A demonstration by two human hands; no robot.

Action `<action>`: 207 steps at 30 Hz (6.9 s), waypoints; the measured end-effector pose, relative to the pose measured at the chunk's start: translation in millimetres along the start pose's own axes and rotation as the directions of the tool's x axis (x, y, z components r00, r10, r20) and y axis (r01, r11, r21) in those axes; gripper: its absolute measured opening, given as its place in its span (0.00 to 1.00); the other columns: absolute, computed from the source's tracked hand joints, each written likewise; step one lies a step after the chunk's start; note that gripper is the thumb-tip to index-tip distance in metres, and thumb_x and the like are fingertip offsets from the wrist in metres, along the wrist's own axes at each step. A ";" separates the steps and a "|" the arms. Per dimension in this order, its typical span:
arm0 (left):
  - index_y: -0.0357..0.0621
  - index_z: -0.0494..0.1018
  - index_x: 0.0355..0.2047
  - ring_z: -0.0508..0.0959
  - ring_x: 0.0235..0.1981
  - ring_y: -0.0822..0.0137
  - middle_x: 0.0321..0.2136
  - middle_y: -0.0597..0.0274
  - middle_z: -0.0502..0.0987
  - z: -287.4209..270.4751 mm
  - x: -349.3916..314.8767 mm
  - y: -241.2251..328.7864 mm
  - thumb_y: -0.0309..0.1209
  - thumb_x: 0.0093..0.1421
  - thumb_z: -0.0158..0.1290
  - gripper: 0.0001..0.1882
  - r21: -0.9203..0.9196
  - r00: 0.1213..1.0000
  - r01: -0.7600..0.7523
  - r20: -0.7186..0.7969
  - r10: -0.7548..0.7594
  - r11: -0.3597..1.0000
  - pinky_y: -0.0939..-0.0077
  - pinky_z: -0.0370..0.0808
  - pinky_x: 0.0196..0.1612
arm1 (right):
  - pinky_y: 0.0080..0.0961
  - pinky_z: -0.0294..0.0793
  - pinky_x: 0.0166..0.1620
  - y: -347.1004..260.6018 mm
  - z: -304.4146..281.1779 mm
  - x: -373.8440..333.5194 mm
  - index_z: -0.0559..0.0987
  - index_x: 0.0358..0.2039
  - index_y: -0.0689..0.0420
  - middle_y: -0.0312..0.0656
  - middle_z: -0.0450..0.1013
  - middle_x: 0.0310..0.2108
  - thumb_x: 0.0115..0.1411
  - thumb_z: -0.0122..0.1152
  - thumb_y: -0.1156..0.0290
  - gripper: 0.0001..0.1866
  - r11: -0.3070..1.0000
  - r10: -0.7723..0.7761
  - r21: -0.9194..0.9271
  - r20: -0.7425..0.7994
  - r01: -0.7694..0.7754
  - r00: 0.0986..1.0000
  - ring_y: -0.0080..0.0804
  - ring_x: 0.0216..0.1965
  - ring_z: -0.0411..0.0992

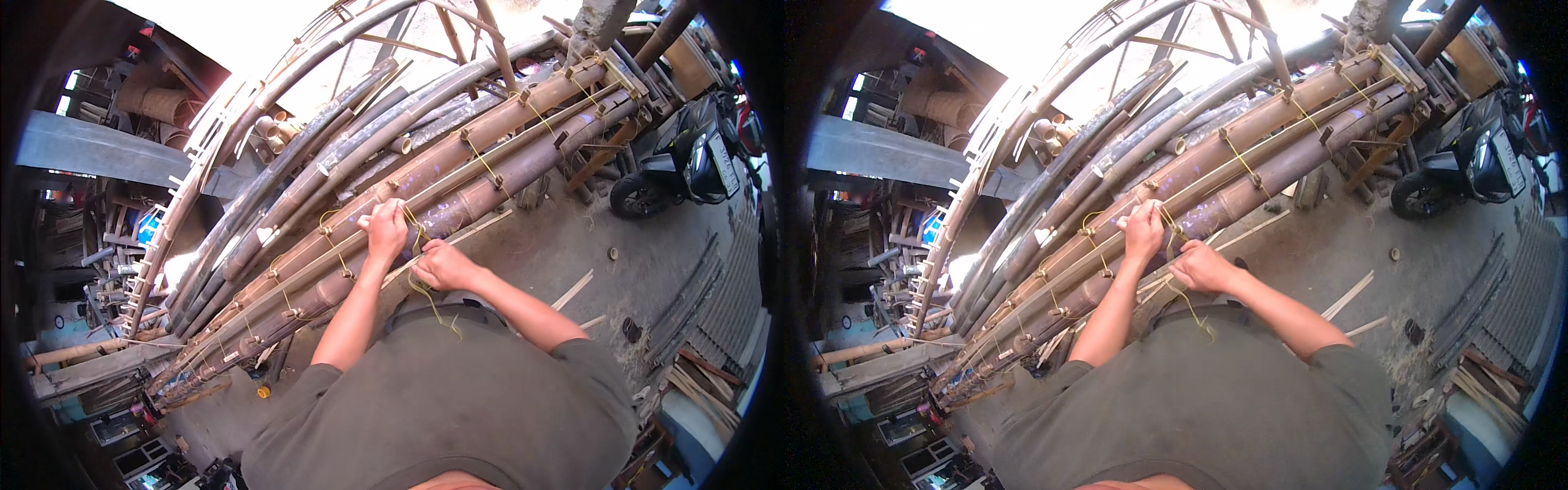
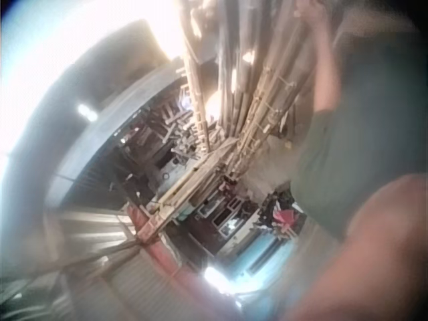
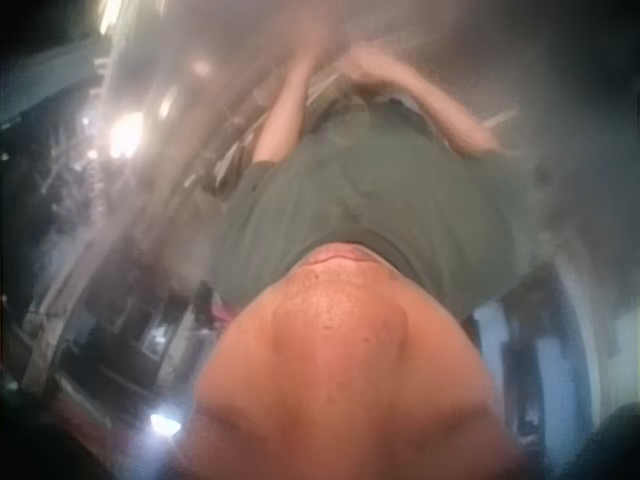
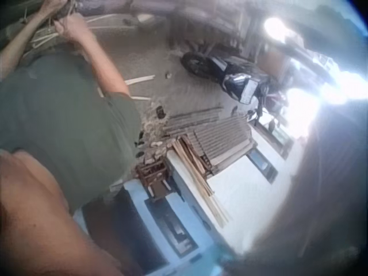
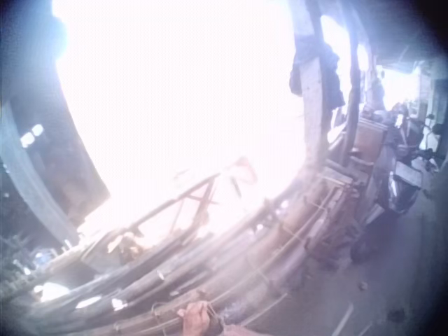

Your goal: The person arranges thin bamboo strips on the floor, aligning them side by side. Then the person stands and ties the aligned strips to a bamboo rack using string.

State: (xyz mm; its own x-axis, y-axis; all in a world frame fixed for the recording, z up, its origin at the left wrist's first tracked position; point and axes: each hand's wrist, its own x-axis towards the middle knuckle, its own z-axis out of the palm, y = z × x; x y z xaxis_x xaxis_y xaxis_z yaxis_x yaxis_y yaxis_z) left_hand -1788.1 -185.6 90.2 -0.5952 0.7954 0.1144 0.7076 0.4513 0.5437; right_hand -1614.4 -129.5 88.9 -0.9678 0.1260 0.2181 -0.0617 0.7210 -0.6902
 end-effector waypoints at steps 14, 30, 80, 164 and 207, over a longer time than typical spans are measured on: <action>0.41 0.81 0.35 0.82 0.33 0.53 0.30 0.47 0.82 4.1 152.9 -113.9 0.32 0.61 0.48 0.13 0.068 0.989 -0.071 -0.125 0.079 0.995 0.60 0.77 0.39 | 0.40 0.67 0.60 -23.6 48.1 -2.5 0.80 0.17 0.54 0.46 0.77 0.20 0.54 0.58 0.62 0.13 0.943 0.163 -0.294 0.007 -0.154 0.987 0.45 0.29 0.79; 0.44 0.71 0.42 0.77 0.41 0.52 0.35 0.51 0.78 -95.9 -79.9 -162.2 0.35 0.64 0.53 0.10 0.006 0.977 -0.205 0.056 0.205 0.979 0.54 0.68 0.45 | 0.34 0.72 0.49 -143.4 135.6 174.9 0.81 0.35 0.54 0.39 0.74 0.34 0.67 0.48 0.63 0.14 0.588 0.313 0.761 -0.528 0.275 0.790 0.36 0.38 0.73; 0.51 0.78 0.45 0.79 0.46 0.45 0.38 0.46 0.81 -196.1 -141.8 -287.5 0.38 0.67 0.47 0.13 -0.039 0.993 -0.060 0.095 0.064 0.997 0.41 0.60 0.54 | 0.45 0.71 0.52 -199.3 204.3 297.0 0.84 0.43 0.52 0.50 0.80 0.40 0.68 0.35 0.37 0.35 0.796 0.388 -0.445 -0.146 -0.411 0.910 0.47 0.45 0.78; 0.37 0.76 0.43 0.80 0.27 0.70 0.27 0.55 0.82 -433.9 -103.9 -593.3 0.42 0.70 0.49 0.19 -0.546 0.953 0.280 0.057 -0.298 0.790 0.74 0.77 0.30 | 0.42 0.75 0.51 -359.4 513.6 128.7 0.82 0.39 0.56 0.49 0.79 0.40 0.59 0.62 0.62 0.13 0.752 0.624 -0.288 0.018 -0.593 0.781 0.43 0.42 0.78; 0.45 0.77 0.47 0.81 0.41 0.43 0.36 0.44 0.81 -393.6 -184.4 -623.1 0.33 0.64 0.46 0.15 -0.077 0.999 -0.031 -0.045 0.028 0.997 0.50 0.76 0.45 | 0.41 0.73 0.49 -478.5 580.4 253.7 0.79 0.26 0.56 0.48 0.75 0.26 0.57 0.60 0.64 0.09 0.979 0.142 -0.145 -0.024 -0.144 0.990 0.45 0.36 0.76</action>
State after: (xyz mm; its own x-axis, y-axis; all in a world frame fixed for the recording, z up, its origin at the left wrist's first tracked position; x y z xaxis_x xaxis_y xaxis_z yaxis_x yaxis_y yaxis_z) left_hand -2269.1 -772.7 57.7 -0.5922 0.7883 0.1670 0.6943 0.3940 0.6022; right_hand -1972.1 -838.1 74.1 -0.9607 0.2429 0.1343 0.1139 0.7863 -0.6073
